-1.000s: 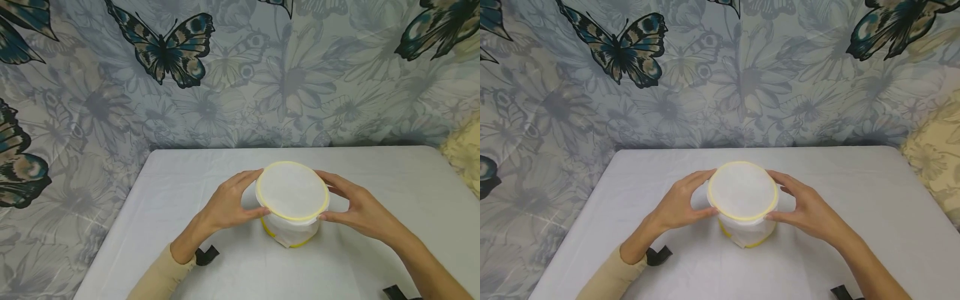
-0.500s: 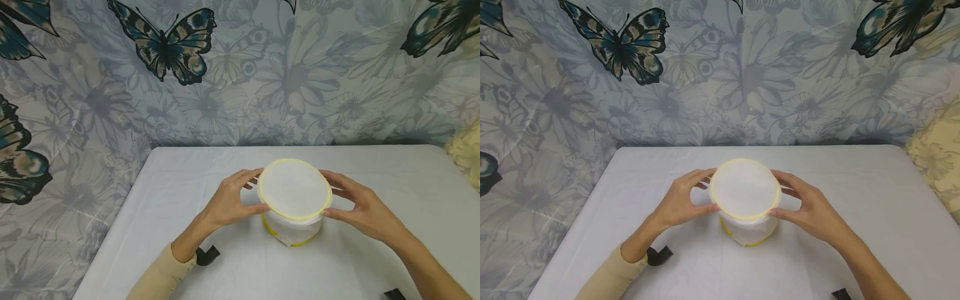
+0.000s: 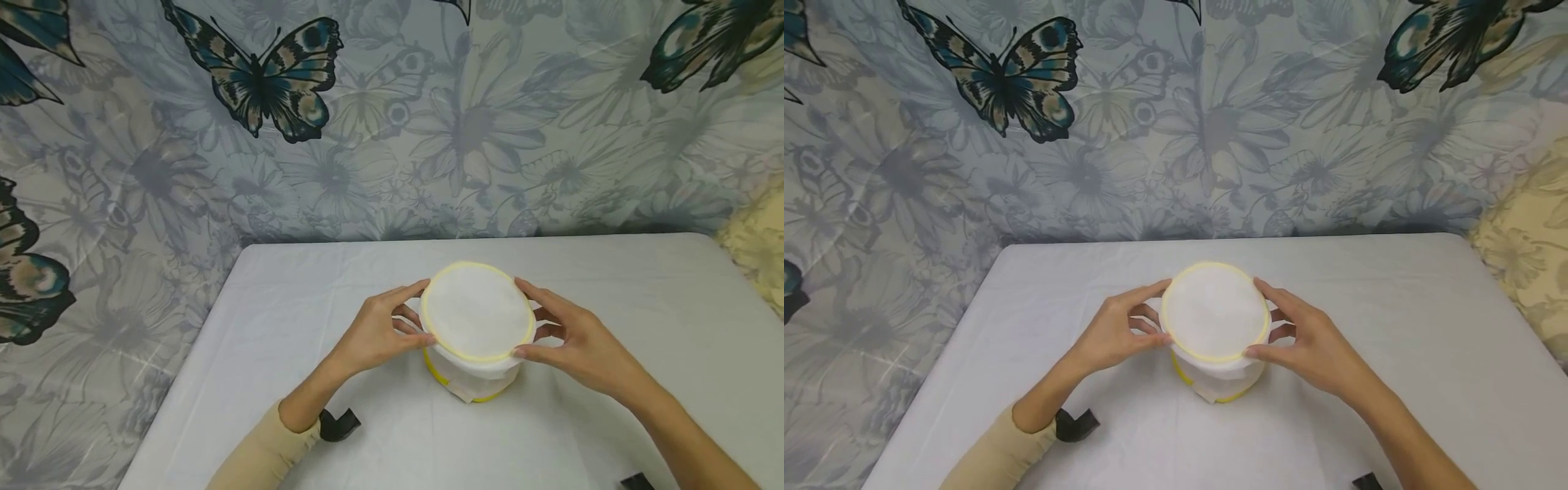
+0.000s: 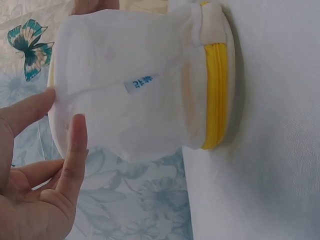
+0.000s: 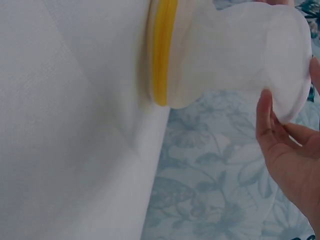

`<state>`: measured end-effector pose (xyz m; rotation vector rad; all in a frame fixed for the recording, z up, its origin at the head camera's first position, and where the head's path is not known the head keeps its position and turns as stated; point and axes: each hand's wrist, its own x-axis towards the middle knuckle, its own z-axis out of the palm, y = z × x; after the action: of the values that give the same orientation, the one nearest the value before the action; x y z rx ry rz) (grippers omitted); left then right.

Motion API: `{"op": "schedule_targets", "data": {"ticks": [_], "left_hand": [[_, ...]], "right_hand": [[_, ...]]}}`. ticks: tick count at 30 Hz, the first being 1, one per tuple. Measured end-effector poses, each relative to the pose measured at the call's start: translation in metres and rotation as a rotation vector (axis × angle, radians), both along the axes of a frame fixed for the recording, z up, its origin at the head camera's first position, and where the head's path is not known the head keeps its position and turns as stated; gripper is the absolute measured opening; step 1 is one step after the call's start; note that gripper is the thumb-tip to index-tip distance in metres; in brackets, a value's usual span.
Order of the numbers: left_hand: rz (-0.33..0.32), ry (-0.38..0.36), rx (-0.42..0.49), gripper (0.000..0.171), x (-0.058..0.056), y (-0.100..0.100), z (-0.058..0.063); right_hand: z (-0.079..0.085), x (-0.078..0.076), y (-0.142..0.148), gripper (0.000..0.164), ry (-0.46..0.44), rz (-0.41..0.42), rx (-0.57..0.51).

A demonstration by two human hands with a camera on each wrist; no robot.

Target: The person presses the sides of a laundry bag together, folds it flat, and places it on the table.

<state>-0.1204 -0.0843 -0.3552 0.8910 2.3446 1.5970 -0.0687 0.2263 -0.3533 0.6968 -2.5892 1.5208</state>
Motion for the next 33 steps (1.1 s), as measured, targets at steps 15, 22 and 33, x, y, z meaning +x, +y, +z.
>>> {"op": "schedule_targets", "data": {"ticks": [15,22,33], "left_hand": [[0.085,-0.229,0.001,0.078,0.001,0.012,0.000],[0.063,-0.251,0.017,0.080,0.002,0.014,0.000],[0.086,-0.232,-0.006,0.082,0.000,0.018,-0.003]], "right_hand": [[-0.004,0.011,-0.009,0.096,-0.269,-0.059,-0.016],[-0.005,0.013,-0.010,0.097,-0.246,-0.081,0.029],[-0.011,0.015,-0.016,0.097,-0.313,-0.059,-0.080]]}}
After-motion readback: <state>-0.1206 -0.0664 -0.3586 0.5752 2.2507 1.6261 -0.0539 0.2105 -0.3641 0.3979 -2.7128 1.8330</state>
